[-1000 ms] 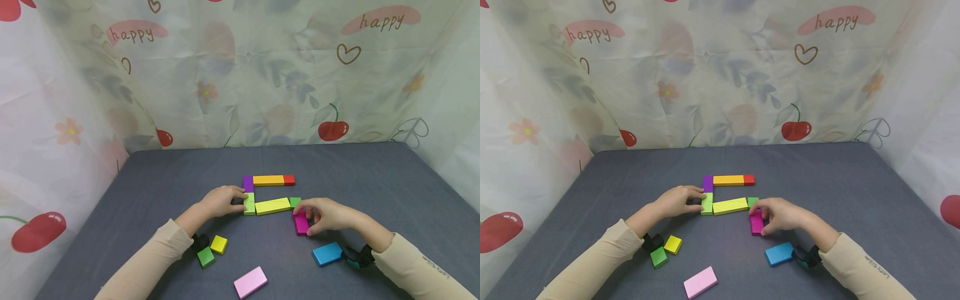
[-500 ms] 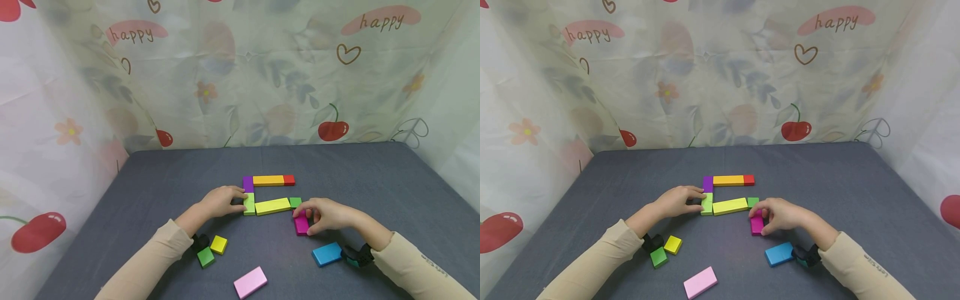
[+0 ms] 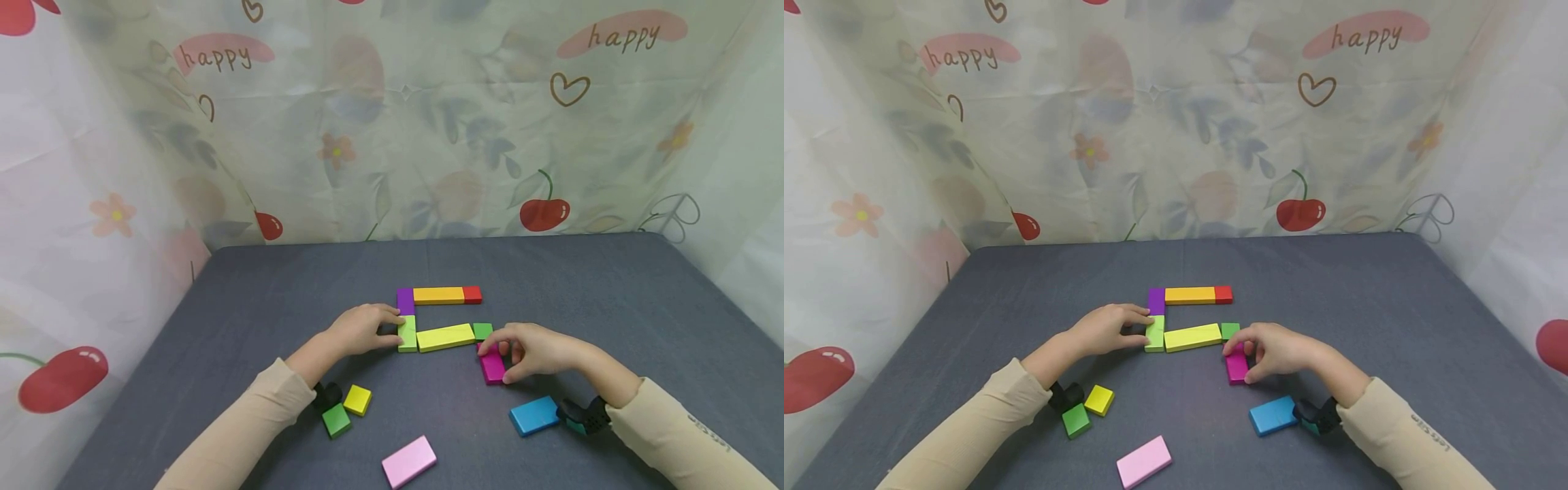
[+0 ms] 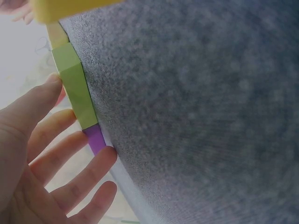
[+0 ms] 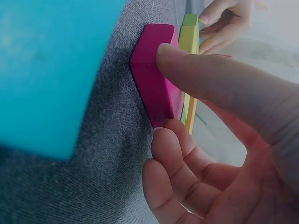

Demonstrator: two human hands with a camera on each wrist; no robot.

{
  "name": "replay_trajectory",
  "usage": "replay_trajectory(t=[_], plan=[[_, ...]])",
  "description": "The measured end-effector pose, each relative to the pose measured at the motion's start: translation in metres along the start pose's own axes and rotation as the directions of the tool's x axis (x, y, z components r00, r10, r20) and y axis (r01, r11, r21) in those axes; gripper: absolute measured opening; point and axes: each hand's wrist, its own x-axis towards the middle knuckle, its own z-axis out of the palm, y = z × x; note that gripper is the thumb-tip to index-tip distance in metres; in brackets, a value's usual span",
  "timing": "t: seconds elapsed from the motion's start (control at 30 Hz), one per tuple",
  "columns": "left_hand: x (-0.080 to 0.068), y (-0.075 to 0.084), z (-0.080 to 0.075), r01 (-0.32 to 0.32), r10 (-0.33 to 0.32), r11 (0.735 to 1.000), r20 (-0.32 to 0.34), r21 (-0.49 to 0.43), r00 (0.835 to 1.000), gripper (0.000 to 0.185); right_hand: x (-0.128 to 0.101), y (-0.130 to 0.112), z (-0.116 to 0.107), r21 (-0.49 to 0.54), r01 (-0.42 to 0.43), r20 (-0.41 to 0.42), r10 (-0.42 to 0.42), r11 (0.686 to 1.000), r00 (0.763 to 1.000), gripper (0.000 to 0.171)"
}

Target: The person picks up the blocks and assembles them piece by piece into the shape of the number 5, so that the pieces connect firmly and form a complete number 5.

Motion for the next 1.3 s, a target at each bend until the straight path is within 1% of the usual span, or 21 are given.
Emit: replay_trajectory(t=[0.73, 1.3], plan=[[0.0005, -0.0007, 0.0008, -0.001, 0.001, 1.0, -0.008, 0.002, 1.0, 0.043, 0.0013, -0.0014, -0.0032, -0.011, -0.014, 0.024, 0.014, 1.0, 1.0, 0.042], [0.0003, -0.0002, 0.0004, 0.002, -0.002, 1.0, -0.002, 0.005, 1.0, 0.043, 0.0004, -0.0005, -0.0039, 0.001, 0.012, 0.03, -0.012, 1.0, 0.999, 0.042]])
